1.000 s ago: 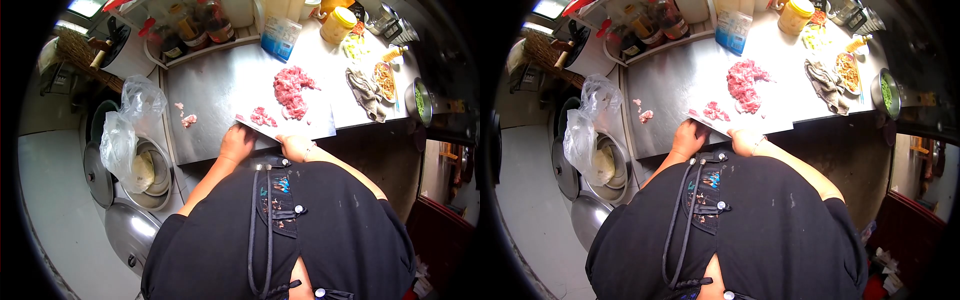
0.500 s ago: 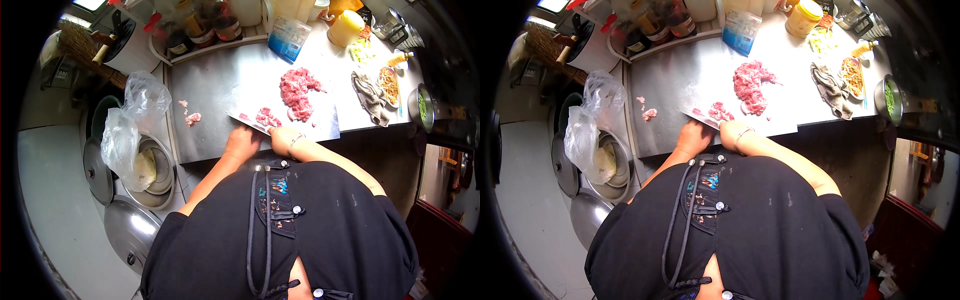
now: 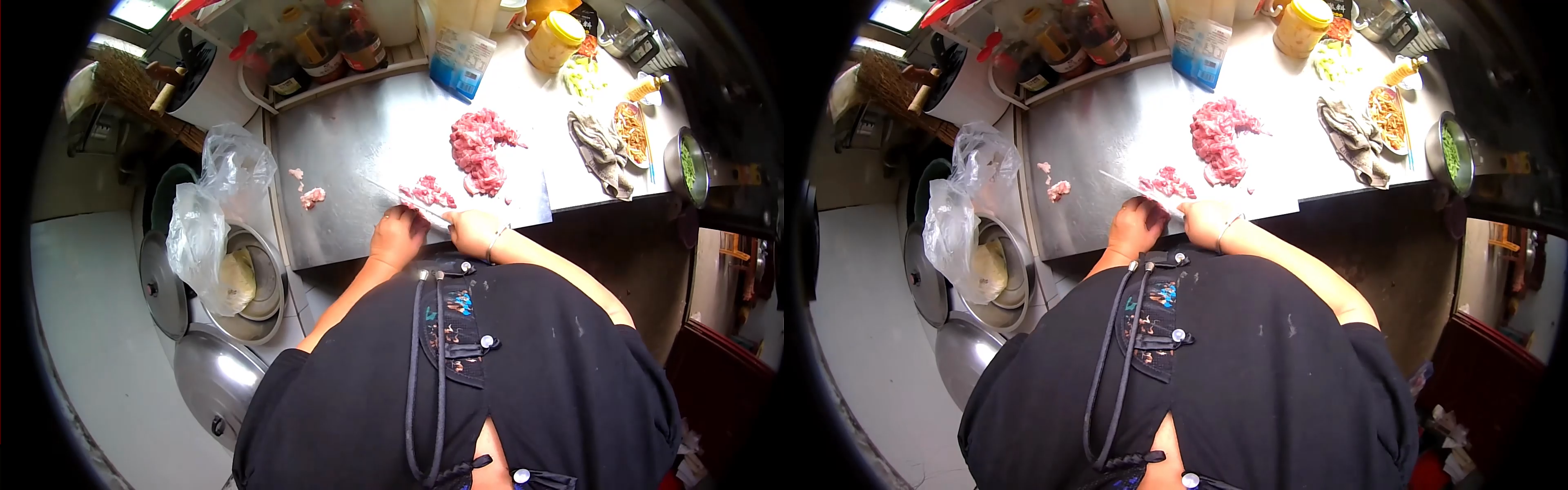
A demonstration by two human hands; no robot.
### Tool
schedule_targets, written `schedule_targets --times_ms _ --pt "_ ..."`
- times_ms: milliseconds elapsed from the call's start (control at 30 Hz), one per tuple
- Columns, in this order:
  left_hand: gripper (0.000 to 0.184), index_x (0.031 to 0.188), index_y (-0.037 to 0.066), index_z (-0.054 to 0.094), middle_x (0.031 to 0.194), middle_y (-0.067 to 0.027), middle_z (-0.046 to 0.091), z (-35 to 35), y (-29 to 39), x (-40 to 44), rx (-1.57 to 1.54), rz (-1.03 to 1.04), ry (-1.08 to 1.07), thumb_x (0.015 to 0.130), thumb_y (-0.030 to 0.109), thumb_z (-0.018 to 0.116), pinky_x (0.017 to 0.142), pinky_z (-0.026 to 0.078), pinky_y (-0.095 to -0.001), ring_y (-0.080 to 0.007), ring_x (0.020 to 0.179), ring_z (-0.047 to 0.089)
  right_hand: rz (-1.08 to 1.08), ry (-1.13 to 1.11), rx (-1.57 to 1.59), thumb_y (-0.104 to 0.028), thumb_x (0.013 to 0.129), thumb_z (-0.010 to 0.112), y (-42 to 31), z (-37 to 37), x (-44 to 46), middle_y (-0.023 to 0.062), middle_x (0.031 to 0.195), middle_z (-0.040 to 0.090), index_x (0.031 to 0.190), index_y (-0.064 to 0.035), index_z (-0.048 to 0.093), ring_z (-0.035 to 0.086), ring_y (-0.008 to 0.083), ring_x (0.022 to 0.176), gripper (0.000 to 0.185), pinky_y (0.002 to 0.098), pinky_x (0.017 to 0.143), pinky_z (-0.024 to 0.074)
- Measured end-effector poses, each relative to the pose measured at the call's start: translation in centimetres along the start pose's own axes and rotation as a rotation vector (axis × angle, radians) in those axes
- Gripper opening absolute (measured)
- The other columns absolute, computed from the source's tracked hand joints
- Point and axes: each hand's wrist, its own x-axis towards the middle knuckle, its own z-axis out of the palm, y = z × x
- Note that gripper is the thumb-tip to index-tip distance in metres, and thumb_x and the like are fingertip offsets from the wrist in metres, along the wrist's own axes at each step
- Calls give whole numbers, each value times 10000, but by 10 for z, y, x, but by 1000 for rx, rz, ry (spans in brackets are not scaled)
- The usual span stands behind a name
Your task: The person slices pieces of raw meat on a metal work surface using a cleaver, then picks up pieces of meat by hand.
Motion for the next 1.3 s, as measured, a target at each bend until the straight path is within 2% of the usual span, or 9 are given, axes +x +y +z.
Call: schedule_targets --times_ms 33,133,500,700,767,967,1133,1300 --pt "257 930 54 616 899 -165 587 0 1 0 -5 21 24 724 198 668 717 488 -443 -363 820 574 -5 -24 -49 -106 787 473 3 5 -3 232 787 634 1112 -31 586 625 374 749 352 443 719 492" --pt "268 935 53 614 902 -172 587 0 2 0 25 -14 -15 729 216 665 720 486 -451 -369 815 574 27 -38 -69 -94 785 471 10 7 -13 228 790 637 1121 -28 576 627 369 752 359 440 716 492" --pt "287 932 53 599 932 -174 575 -3 3 0 33 -9 -21 718 227 678 730 486 -449 -368 845 567 74 21 -131 -74 785 487 12 6 -32 216 752 639 1083 -16 574 634 364 714 316 446 678 497" --pt "295 936 51 598 940 -170 572 1 0 0 57 -3 -45 715 227 683 735 486 -451 -368 851 563 141 -123 -84 -70 765 492 -8 -8 -10 229 859 645 1050 -9 580 633 363 831 305 432 750 493" --pt "300 940 48 598 939 -171 572 2 2 0 56 -1 -45 715 227 683 735 486 -452 -368 852 563 227 -217 -66 -59 746 537 -18 -10 3 229 958 640 978 7 621 621 345 939 256 408 823 475" --pt "323 948 33 596 948 -163 572 -1 -2 4 112 -79 -86 690 209 677 773 477 -440 -363 882 556 213 -195 -95 -58 744 545 -6 -11 -14 236 973 635 953 12 625 617 352 945 235 412 823 474" --pt "316 934 73 596 954 -147 581 -13 -31 3 138 -141 80 646 172 677 826 453 -405 -344 921 548 242 -212 -88 -61 770 517 15 -12 -44 249 957 630 1018 13 598 615 357 943 271 413 825 475" --pt "273 916 78 593 943 -130 596 -17 -23 3 61 43 77 672 162 682 806 459 -406 -333 919 550 184 -151 -21 -104 804 486 26 -6 -40 249 916 633 1073 -2 582 621 350 911 304 410 817 476"
